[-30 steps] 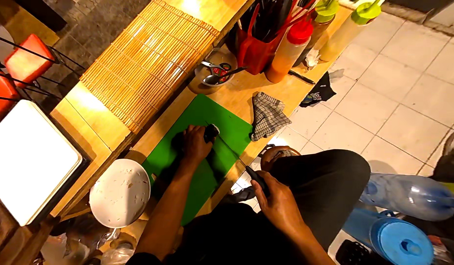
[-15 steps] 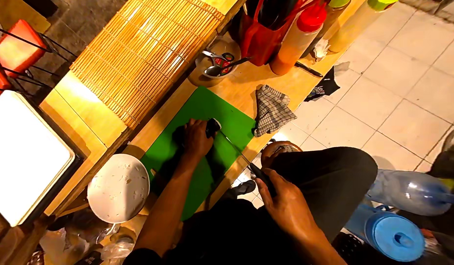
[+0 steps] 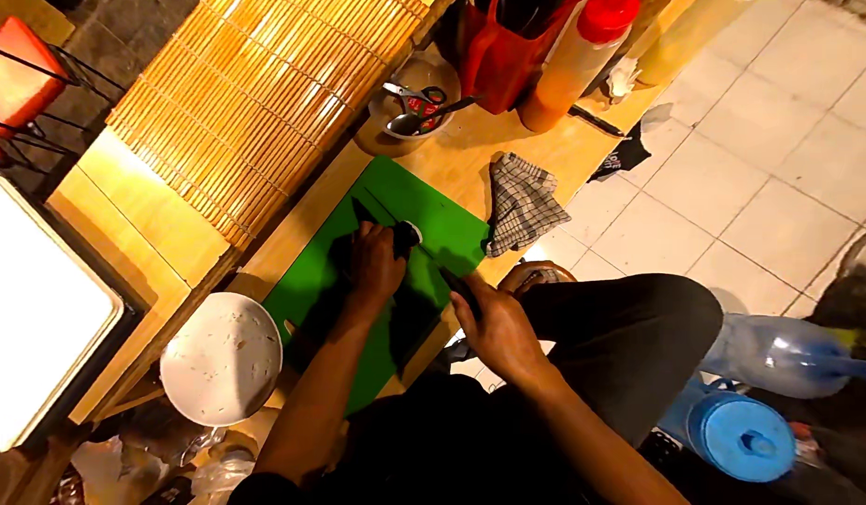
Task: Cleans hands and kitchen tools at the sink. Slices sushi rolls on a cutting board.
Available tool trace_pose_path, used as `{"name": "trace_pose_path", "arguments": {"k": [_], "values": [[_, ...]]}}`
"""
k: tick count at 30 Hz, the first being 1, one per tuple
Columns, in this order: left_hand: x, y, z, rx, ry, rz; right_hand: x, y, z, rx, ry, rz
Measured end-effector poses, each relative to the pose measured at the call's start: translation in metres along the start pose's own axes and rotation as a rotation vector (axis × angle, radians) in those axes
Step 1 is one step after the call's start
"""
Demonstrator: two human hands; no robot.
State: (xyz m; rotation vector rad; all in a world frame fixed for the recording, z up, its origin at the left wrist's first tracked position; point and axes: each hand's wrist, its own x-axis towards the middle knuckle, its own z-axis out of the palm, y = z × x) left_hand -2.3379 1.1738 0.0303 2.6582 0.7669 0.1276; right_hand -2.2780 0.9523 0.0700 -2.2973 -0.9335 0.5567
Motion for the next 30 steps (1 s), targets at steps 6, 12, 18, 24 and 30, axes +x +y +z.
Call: {"name": "trace_pose_path", "arguments": {"k": [6,12,18,24,30], "values": [[0.002,-0.004,-0.002,-0.015,-0.064,0.015,-0.009,-0.003,-0.009,-0.035,-0.071,0.030],[0.006,-0.004,-0.004,-0.026,-0.065,-0.005,-0.002,0.014,-0.004,-0.091,-0.184,0.071],[0.006,-0.002,-0.004,-0.024,-0.056,-0.019,0.006,0.009,-0.005,-0.171,-0.304,0.161],[0.005,0.001,-0.004,-0.005,-0.070,-0.025,0.015,0.004,0.001,-0.194,-0.317,0.185],[0.003,-0.002,-0.005,-0.015,-0.065,-0.010,-0.041,0.016,-0.031,-0.220,-0.377,0.293]]}}
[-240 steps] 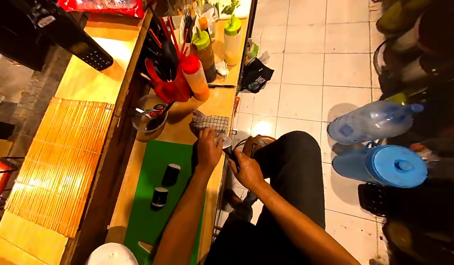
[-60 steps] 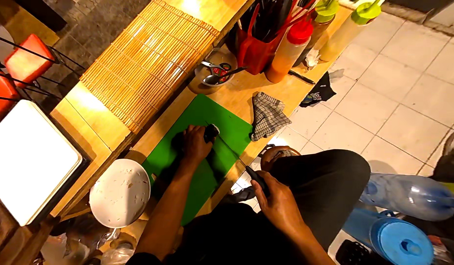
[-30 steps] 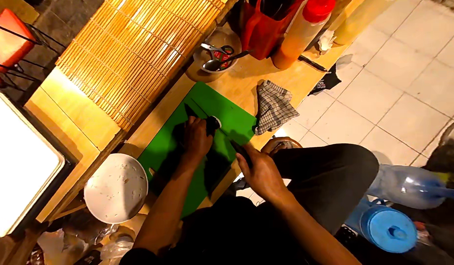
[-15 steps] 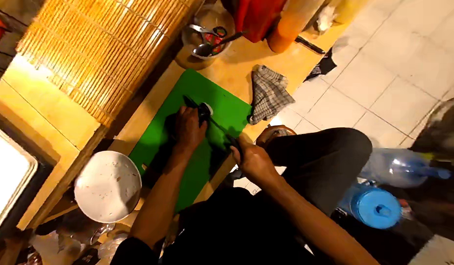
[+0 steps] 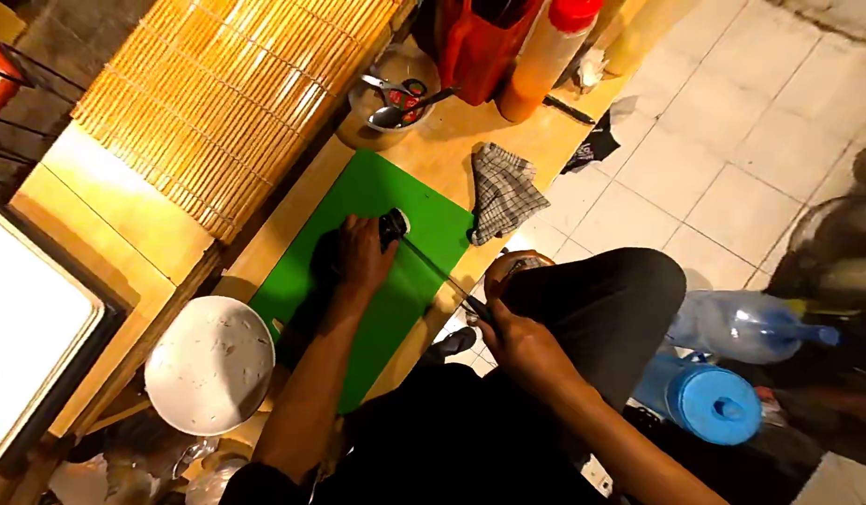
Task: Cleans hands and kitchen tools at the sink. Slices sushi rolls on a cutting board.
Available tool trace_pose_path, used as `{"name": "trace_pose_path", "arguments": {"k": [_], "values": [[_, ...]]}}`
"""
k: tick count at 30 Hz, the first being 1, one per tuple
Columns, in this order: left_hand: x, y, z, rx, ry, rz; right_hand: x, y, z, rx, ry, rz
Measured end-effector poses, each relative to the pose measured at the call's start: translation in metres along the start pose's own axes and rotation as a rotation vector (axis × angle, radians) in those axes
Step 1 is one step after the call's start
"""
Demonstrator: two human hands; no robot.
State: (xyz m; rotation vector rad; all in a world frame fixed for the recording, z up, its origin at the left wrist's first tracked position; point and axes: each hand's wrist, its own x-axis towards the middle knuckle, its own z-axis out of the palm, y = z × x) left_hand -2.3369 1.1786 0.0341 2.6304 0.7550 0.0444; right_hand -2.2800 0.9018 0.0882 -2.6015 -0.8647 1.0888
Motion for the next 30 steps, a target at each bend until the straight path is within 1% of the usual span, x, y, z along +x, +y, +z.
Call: {"name": "trace_pose_path", "arguments": {"k": [4,6,8,11,13,16,21,30], "values": [[-0.008,-0.005,-0.006,0.004,-0.018,-0.027,-0.040,0.020,-0.001,0.027,0.022,0.036],[-0.017,-0.007,-0.008,0.006,0.026,-0.010,-0.054,0.031,-0.002,0.042,0.048,0.027],[-0.019,-0.007,-0.008,0.029,0.055,0.001,-0.067,0.045,-0.001,0.054,0.128,-0.011],[-0.010,0.002,-0.012,0.065,0.069,0.039,-0.082,0.061,0.000,0.119,0.284,-0.114],[-0.002,0.007,-0.010,0.064,0.073,0.101,-0.090,0.062,-0.001,0.187,0.323,-0.114],[0.012,0.016,-0.007,0.042,0.044,0.150,-0.095,0.063,-0.002,0.251,0.359,-0.065],[0.030,0.031,-0.004,0.067,0.009,0.214,-0.092,0.071,0.011,0.285,0.450,-0.024],[0.036,0.029,0.004,0.059,-0.029,0.202,-0.095,0.077,0.023,0.330,0.441,0.000]]}}
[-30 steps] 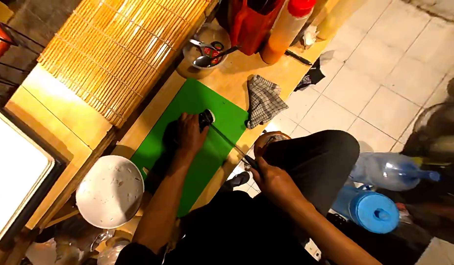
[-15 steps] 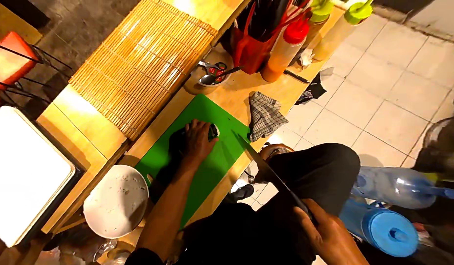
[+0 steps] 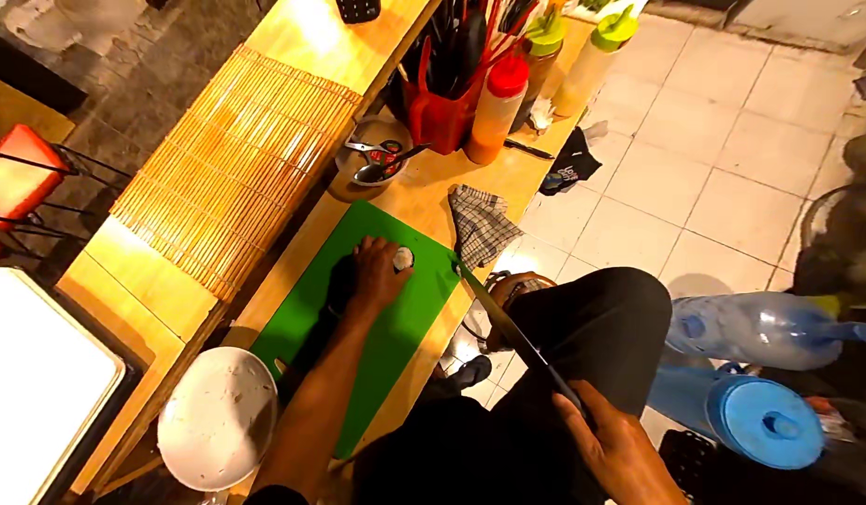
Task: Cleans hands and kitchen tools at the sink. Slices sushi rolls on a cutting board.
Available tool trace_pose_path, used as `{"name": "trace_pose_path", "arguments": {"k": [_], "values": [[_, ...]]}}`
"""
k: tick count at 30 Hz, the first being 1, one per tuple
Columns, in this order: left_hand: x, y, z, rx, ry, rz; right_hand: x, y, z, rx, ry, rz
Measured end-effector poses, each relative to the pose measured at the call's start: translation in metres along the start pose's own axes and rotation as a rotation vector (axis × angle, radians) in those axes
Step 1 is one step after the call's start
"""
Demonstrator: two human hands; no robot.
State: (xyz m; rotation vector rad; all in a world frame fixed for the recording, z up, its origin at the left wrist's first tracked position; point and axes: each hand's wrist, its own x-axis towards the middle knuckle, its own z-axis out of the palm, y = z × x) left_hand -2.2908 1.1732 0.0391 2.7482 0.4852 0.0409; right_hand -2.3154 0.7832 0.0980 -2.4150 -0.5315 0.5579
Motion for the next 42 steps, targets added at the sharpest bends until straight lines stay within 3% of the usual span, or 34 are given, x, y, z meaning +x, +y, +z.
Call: {"name": "trace_pose_path", "arguments": {"k": [5,10,13,17,21,24,27,32,35,39,42], "values": [[-0.006,0.017,0.000,-0.042,0.062,-0.029,-0.005,0.001,0.003,0.107,0.127,-0.027],[0.004,0.121,0.033,-0.236,0.043,0.009,0.003,0.006,0.027,0.455,0.315,0.093],[0.033,0.160,0.058,-0.206,0.015,-0.007,0.016,0.007,0.036,0.497,0.415,0.145],[0.055,0.152,0.065,-0.203,-0.010,-0.062,0.023,0.005,0.044,0.358,0.458,0.100],[0.039,0.115,0.052,-0.563,0.102,-0.207,0.042,0.007,0.047,0.133,0.409,0.077],[0.024,0.099,0.049,-0.804,0.217,-0.333,0.074,-0.002,0.051,0.086,0.312,0.079],[0.018,0.095,0.053,-0.854,0.243,-0.352,0.112,-0.012,0.062,0.071,0.178,0.059],[0.021,0.094,0.057,-0.783,0.230,-0.244,0.151,-0.026,0.072,0.045,-0.019,0.078],[0.028,0.093,0.061,-0.738,0.183,-0.131,0.154,-0.026,0.074,0.030,-0.011,0.086],[0.037,0.095,0.073,-0.425,0.034,0.225,0.157,-0.019,0.068,-0.041,-0.017,0.095],[0.042,0.097,0.080,-0.162,-0.120,0.398,0.164,-0.017,0.067,-0.018,-0.055,0.105]]}}
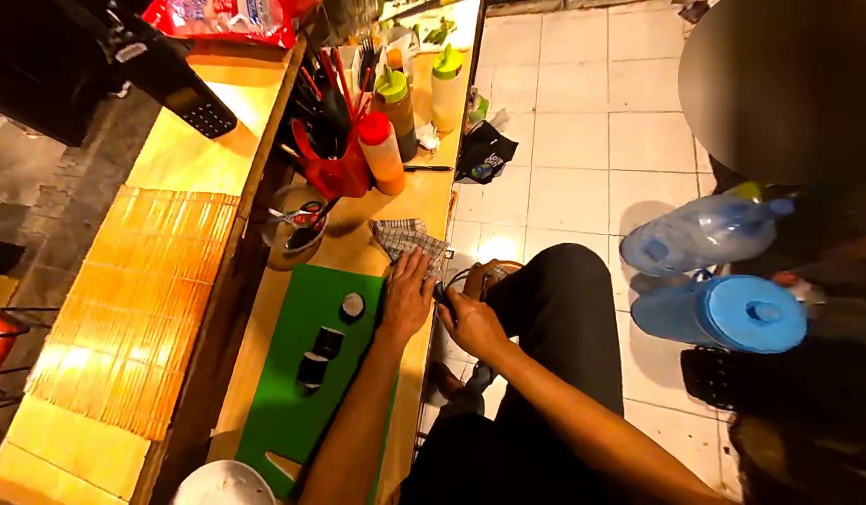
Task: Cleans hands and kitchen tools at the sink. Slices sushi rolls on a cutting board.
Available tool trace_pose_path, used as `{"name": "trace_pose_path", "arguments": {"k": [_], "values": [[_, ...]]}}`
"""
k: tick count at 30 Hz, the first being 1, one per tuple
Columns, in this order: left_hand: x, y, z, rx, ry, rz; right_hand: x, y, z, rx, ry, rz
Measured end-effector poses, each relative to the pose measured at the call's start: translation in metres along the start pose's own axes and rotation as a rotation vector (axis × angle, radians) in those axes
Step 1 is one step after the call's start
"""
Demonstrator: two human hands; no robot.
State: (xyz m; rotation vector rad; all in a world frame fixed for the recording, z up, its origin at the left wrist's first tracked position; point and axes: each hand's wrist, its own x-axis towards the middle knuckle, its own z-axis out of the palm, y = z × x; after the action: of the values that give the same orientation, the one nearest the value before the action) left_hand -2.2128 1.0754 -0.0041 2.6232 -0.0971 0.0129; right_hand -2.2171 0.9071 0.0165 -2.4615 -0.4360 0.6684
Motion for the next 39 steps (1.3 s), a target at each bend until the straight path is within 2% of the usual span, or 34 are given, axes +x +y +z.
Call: {"name": "trace_pose_path", "arguments": {"k": [4,9,14,19,23,25,27,30,32,34,39], "values": [[0.003,-0.012,0.005,0.130,-0.074,0.087,0.004,0.008,0.004,0.037,-0.006,0.008],[0.003,-0.013,0.006,0.126,-0.073,0.064,-0.010,0.026,0.008,-0.030,0.096,-0.025],[0.000,-0.011,0.005,0.100,-0.050,0.065,-0.077,0.054,0.004,-0.065,0.173,-0.033],[-0.001,-0.004,0.007,0.130,-0.057,0.066,-0.171,0.074,-0.029,-0.120,0.248,0.029],[-0.008,0.011,-0.008,0.100,-0.117,-0.015,-0.209,0.070,-0.054,0.024,0.271,0.064],[-0.028,0.016,-0.021,0.030,0.010,-0.023,-0.205,0.057,-0.058,0.144,0.280,0.017],[-0.061,0.015,-0.039,-0.047,0.223,-0.053,-0.196,0.047,-0.049,0.297,0.279,-0.086],[-0.122,-0.001,-0.070,-0.054,0.406,-0.275,-0.175,0.027,-0.031,0.344,0.250,-0.273],[-0.153,-0.020,-0.084,-0.010,0.425,-0.473,-0.160,0.009,-0.021,0.261,0.258,-0.372],[-0.170,-0.038,-0.090,0.029,0.405,-0.600,-0.148,-0.007,-0.010,0.205,0.229,-0.431],[-0.172,-0.051,-0.087,0.062,0.342,-0.686,-0.133,-0.033,0.007,0.117,0.136,-0.438]]}}
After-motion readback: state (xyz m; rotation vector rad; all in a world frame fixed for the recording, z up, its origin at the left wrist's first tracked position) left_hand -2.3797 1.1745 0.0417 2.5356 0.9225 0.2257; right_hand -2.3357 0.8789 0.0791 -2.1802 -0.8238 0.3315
